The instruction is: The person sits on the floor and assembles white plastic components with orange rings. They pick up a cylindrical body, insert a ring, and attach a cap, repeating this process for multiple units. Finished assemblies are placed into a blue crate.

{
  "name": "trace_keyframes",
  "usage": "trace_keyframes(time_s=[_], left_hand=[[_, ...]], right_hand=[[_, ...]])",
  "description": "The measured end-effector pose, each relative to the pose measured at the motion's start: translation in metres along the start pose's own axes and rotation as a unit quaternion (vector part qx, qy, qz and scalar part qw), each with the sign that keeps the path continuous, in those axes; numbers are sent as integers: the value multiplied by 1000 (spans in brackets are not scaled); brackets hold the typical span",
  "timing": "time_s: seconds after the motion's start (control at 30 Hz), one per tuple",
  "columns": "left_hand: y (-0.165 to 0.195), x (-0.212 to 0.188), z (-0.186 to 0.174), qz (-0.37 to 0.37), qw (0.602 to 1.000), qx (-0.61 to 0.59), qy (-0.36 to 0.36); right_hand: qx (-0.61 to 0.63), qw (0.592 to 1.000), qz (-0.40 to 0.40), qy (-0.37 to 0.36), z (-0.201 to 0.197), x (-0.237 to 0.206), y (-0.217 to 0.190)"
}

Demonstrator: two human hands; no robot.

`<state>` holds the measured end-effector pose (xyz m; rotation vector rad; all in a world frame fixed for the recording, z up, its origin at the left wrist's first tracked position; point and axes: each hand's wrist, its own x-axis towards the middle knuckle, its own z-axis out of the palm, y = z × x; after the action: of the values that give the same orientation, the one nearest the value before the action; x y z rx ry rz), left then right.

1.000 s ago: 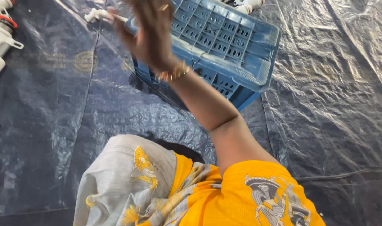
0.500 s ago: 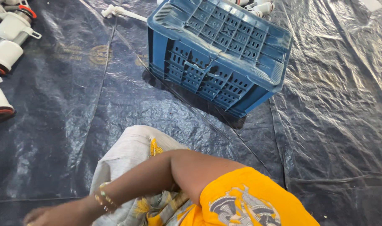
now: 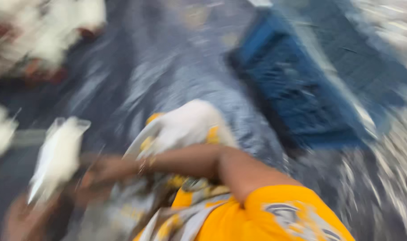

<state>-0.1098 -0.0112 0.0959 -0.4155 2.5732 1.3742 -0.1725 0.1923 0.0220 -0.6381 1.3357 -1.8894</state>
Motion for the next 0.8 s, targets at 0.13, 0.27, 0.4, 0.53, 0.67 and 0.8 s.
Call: trace_keyframes(time_s=[0.13,0.27,0.4,0.53,0.67,0.8], left_hand=[[-7,-7,28,39,997,-42,56],[-22,-5,52,164,979,-37,115],[-31,2,54,123,987,-32,102],[-39,-7,53,149,980,-72,111],[-53,-36,57,98,972,-209,48],[-73,-71,52,173,968,-107,149]], right_hand=[[155,967,195,61,-8,18,17],[122,970,181,108,-14,-15,5],[71,981,167,72,-8,-16,1],[-33,991,116,57,-5,-14,22],[-89,996,18,-1,-3,-22,47],[-164,979,103,-69,1,-31,65]])
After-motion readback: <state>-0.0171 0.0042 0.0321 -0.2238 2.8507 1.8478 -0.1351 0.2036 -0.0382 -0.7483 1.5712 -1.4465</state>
